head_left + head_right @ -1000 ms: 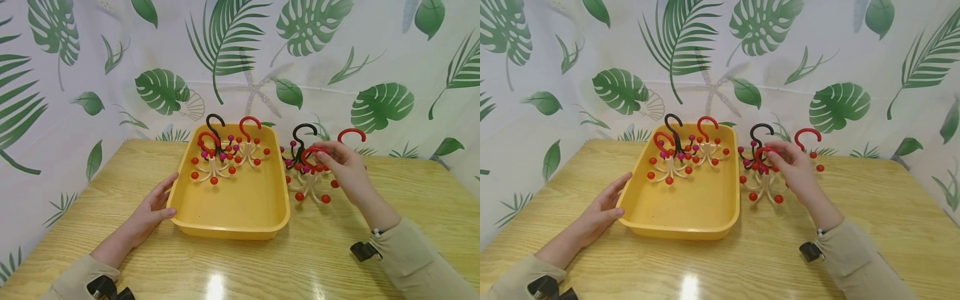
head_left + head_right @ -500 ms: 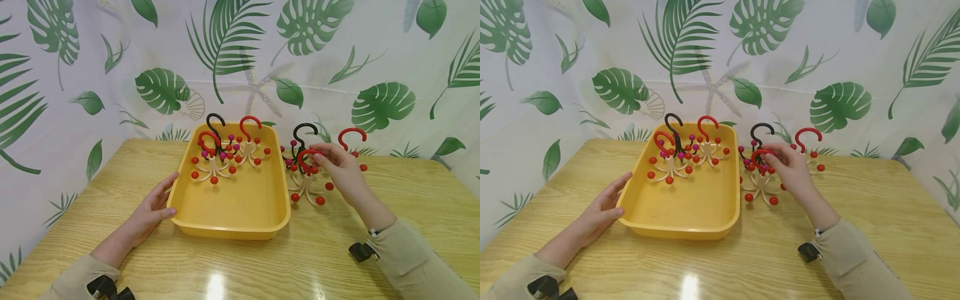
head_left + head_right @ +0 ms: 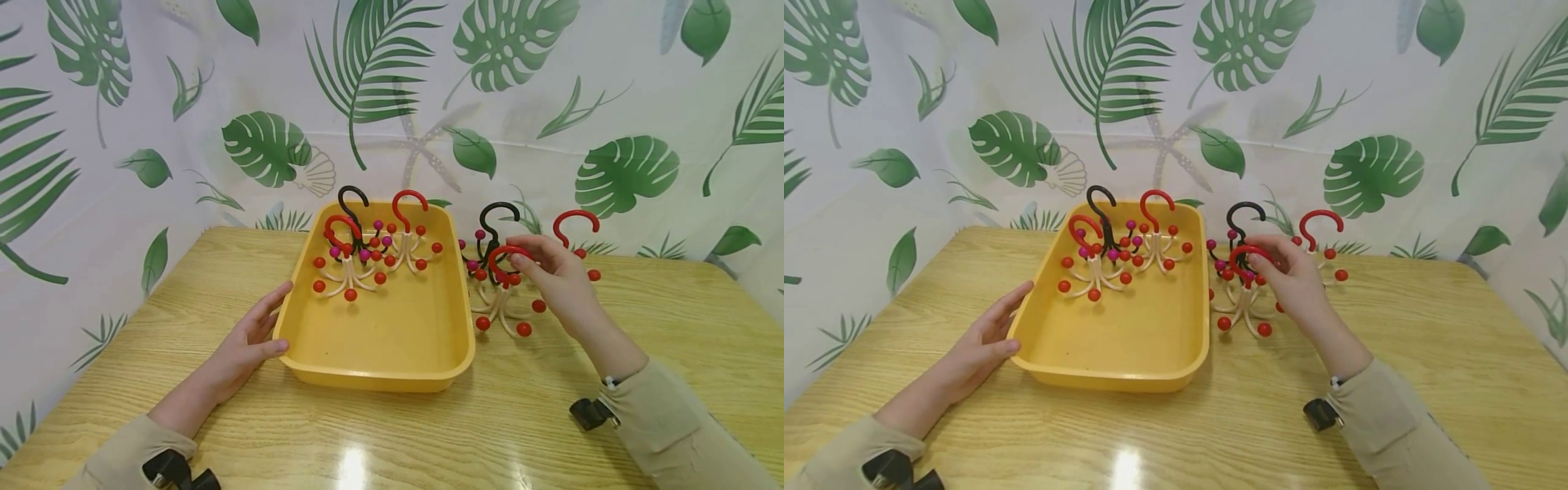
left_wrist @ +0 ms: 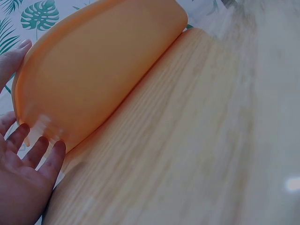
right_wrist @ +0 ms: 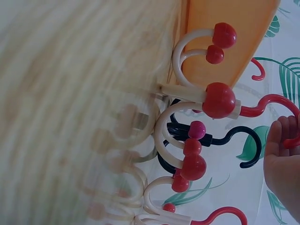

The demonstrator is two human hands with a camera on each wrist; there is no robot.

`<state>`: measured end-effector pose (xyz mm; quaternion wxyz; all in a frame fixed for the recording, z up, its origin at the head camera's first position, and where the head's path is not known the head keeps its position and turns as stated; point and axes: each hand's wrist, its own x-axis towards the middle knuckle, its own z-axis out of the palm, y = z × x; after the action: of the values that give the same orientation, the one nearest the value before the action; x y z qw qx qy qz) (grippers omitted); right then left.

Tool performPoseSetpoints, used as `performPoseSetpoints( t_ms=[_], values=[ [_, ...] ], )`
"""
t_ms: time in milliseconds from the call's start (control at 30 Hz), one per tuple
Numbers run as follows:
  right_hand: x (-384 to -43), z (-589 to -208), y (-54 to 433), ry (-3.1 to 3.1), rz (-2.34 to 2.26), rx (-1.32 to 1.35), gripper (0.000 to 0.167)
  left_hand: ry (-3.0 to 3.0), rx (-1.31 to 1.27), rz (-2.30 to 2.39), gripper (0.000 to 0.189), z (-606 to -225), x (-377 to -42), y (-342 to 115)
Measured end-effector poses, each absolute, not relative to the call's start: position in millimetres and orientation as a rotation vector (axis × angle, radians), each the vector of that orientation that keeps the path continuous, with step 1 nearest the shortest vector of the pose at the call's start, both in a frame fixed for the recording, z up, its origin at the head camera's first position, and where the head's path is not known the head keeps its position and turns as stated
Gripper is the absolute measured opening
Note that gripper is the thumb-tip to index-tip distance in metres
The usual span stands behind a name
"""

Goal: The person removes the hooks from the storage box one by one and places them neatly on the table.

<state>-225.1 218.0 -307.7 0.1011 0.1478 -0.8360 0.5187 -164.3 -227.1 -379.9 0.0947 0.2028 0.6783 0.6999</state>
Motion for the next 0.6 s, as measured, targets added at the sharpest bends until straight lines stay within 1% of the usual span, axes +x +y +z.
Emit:
performPoseSetpoints(
  t_ms=[600],
  values=[
    [-224.4,-306.6,216.9,-2.465,1.541,0.444,0.039,2.019,0.581,2.069,0.076,-376.5,-162.4,-225.9]
  ],
)
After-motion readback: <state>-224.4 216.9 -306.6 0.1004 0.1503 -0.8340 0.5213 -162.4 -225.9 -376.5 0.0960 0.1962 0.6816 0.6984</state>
